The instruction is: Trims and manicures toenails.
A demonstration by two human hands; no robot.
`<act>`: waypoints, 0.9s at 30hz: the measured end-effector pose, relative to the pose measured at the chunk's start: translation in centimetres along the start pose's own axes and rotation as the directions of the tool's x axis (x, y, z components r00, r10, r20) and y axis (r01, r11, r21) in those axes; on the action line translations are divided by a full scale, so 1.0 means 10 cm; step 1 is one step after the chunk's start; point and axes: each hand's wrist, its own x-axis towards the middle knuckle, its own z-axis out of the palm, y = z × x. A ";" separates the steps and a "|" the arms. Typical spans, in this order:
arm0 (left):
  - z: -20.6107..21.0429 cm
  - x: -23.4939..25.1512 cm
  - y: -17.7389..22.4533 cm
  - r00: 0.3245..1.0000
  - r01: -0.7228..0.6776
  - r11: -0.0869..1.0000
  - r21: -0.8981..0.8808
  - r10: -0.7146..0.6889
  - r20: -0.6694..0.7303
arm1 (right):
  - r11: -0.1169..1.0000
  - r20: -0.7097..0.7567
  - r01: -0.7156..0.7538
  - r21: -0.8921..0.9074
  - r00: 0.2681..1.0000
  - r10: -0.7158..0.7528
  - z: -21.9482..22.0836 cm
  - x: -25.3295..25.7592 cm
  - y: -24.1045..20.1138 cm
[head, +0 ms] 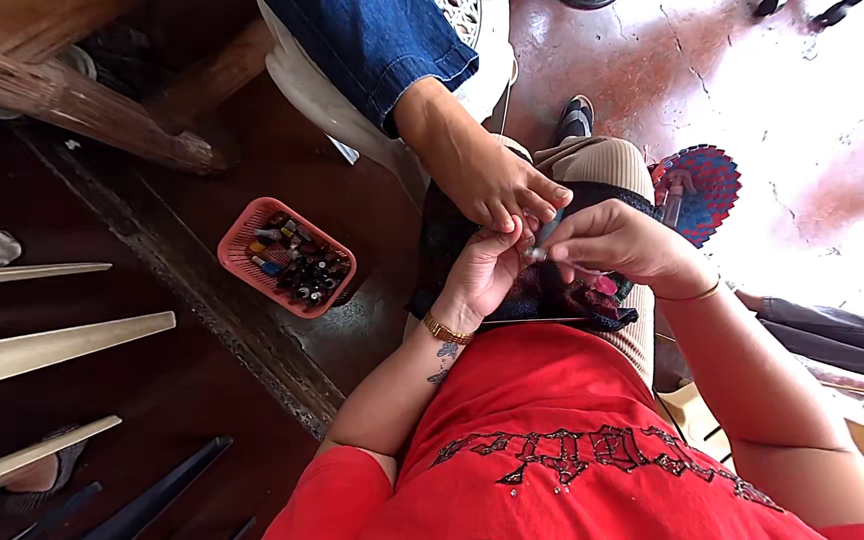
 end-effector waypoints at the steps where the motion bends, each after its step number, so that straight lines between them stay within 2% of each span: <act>1: 0.00 0.01 -0.01 1.000 -0.002 1.000 0.001 0.002 -0.013 | 0.998 -0.086 -0.001 0.065 0.996 0.007 -0.01 -0.02 0.02; 4: 0.00 0.01 -0.01 0.999 0.011 1.000 0.026 -0.010 -0.051 | 0.991 -0.172 -0.001 0.137 0.985 0.025 -0.01 -0.03 0.04; 21: -0.02 -0.01 0.00 1.000 0.006 0.999 0.035 -0.005 -0.031 | 0.984 -0.123 0.004 0.180 0.992 0.019 -0.04 0.04 0.13; 24: 0.01 0.02 -0.01 0.999 0.011 1.000 -0.007 -0.011 -0.036 | 0.964 -0.082 0.130 0.233 0.990 -0.114 -0.08 0.01 0.14; 27: 0.02 0.03 0.00 1.000 0.021 0.993 -0.116 -0.019 0.021 | 0.863 -0.136 0.411 0.294 0.912 -0.388 0.07 0.09 0.02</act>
